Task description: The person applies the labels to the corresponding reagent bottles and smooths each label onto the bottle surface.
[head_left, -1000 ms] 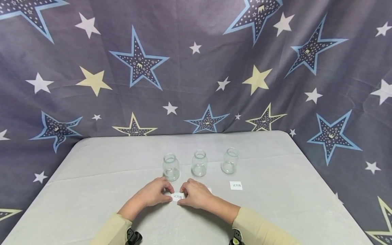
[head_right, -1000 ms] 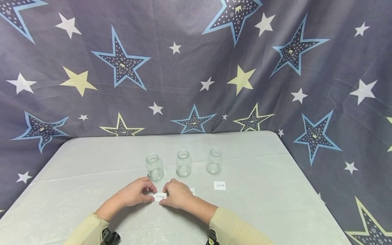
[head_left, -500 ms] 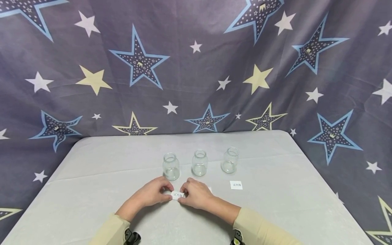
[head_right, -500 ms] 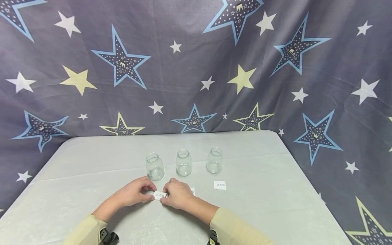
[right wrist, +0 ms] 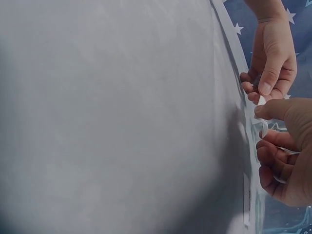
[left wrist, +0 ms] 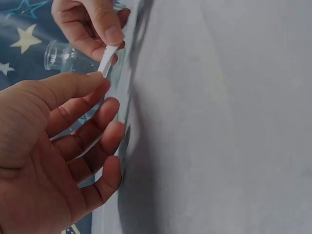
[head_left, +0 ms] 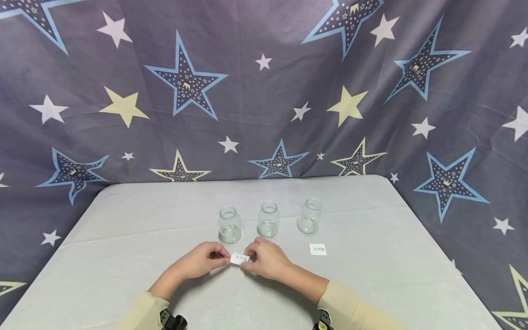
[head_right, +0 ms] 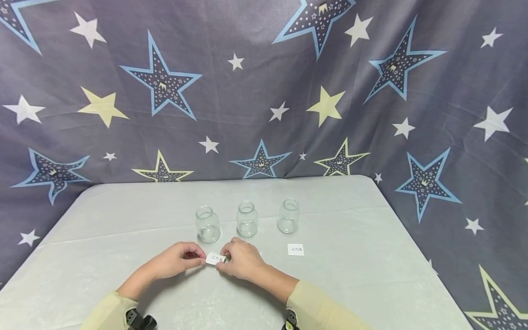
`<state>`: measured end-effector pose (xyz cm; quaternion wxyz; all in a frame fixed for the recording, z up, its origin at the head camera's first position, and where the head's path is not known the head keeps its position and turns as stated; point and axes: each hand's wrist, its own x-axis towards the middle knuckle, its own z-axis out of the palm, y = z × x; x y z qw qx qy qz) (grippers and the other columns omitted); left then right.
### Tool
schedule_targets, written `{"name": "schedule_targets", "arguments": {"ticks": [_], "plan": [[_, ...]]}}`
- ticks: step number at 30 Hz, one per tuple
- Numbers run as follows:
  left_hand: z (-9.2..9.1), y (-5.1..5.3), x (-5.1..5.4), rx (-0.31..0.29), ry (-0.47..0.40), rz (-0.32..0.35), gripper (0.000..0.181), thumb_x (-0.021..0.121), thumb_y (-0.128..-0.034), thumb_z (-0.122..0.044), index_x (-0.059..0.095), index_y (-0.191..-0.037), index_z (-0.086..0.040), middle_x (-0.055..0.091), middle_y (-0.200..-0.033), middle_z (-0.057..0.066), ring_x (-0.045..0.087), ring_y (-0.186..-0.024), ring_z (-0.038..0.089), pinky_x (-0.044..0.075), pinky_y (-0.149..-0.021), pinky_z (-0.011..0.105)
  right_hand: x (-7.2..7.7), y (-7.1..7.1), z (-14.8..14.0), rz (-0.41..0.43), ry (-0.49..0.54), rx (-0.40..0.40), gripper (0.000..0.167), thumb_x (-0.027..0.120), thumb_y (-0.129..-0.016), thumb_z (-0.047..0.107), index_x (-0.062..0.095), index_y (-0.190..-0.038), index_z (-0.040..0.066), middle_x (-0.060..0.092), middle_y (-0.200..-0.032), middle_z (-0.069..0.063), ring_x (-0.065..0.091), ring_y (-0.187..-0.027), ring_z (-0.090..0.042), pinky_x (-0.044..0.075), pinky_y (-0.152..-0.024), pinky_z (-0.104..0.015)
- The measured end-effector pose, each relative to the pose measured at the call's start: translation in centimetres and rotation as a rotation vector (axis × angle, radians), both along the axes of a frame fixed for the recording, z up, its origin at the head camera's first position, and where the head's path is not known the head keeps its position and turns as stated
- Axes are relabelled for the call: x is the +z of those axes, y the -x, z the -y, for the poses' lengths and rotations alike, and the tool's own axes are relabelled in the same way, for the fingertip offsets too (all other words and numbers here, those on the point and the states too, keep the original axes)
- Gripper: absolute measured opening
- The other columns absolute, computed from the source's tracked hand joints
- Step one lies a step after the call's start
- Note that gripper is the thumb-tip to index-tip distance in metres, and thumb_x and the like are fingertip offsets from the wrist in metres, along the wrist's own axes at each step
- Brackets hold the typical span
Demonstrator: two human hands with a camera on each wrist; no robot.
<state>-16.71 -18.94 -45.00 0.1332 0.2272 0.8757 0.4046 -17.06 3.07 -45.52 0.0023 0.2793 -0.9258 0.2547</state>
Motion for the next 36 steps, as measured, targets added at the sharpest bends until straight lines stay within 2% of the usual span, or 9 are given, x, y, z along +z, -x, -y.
{"name": "schedule_targets", "arguments": {"ticks": [4, 10, 14, 17, 22, 27, 36], "plan": [[-0.1, -0.1, 0.0, -0.004, -0.033, 0.032, 0.011, 0.063, -0.0865, -0.015, 0.066, -0.087, -0.004, 0.064, -0.081, 0.001, 0.053, -0.072, 0.002, 0.045, -0.068, 0.019, 0.0, 0.0, -0.1, 0.009, 0.012, 0.000, 0.024, 0.075, -0.074, 0.032, 0.070, -0.089, 0.015, 0.058, -0.078, 0.007, 0.044, -0.065, 0.000, 0.038, -0.059, -0.014], [-0.2, -0.1, 0.1, 0.030, -0.054, 0.070, 0.014, 0.061, -0.0860, -0.015, 0.064, -0.088, -0.002, 0.063, -0.081, 0.006, 0.053, -0.070, 0.004, 0.046, -0.065, 0.019, 0.3, -0.2, -0.3, -0.011, 0.046, -0.004, 0.031, 0.075, -0.076, 0.033, 0.069, -0.098, 0.013, 0.061, -0.087, 0.003, 0.050, -0.070, -0.004, 0.042, -0.064, -0.017], [-0.2, 0.0, 0.2, 0.065, -0.064, 0.067, 0.015, 0.061, -0.0865, -0.016, 0.064, -0.088, -0.002, 0.063, -0.081, 0.007, 0.053, -0.071, 0.006, 0.046, -0.065, 0.020, 0.6, -0.4, -0.3, -0.051, 0.095, -0.021, 0.033, 0.073, -0.078, 0.033, 0.068, -0.104, 0.014, 0.061, -0.094, 0.002, 0.054, -0.074, -0.007, 0.045, -0.066, -0.018], [-0.2, -0.1, 0.3, 0.082, -0.068, 0.060, 0.014, 0.061, -0.0868, -0.016, 0.064, -0.088, -0.002, 0.063, -0.081, 0.007, 0.053, -0.071, 0.007, 0.045, -0.065, 0.020, 0.8, -0.5, -0.1, -0.080, 0.129, -0.011, 0.029, 0.071, -0.080, 0.031, 0.068, -0.104, 0.015, 0.060, -0.091, 0.001, 0.054, -0.072, -0.008, 0.043, -0.064, -0.016], [-0.5, -0.4, 0.6, 0.055, -0.099, 0.050, 0.016, 0.061, -0.0879, -0.018, 0.064, -0.091, -0.002, 0.064, -0.082, 0.010, 0.053, -0.071, 0.006, 0.045, -0.064, 0.020, 0.8, -0.8, 0.1, -0.104, 0.136, 0.029, 0.021, 0.071, -0.081, 0.028, 0.070, -0.098, 0.016, 0.057, -0.083, 0.002, 0.053, -0.067, -0.006, 0.039, -0.058, -0.012], [-0.7, -0.5, 0.9, 0.023, -0.112, 0.034, 0.017, 0.060, -0.0903, -0.020, 0.064, -0.094, -0.004, 0.064, -0.084, 0.009, 0.052, -0.072, 0.003, 0.044, -0.065, 0.020, 0.7, -1.0, 0.2, -0.113, 0.134, 0.033, 0.017, 0.071, -0.080, 0.028, 0.072, -0.095, 0.019, 0.057, -0.079, 0.003, 0.048, -0.064, -0.002, 0.035, -0.056, -0.011], [-1.0, -0.6, 1.2, 0.006, -0.112, 0.039, 0.016, 0.059, -0.0909, -0.020, 0.063, -0.092, -0.005, 0.063, -0.084, 0.008, 0.053, -0.072, 0.004, 0.044, -0.064, 0.020, 0.8, -1.3, 0.3, -0.101, 0.179, 0.049, 0.016, 0.072, -0.080, 0.028, 0.072, -0.093, 0.019, 0.057, -0.078, 0.003, 0.052, -0.064, -0.010, 0.034, -0.055, -0.011]]}}
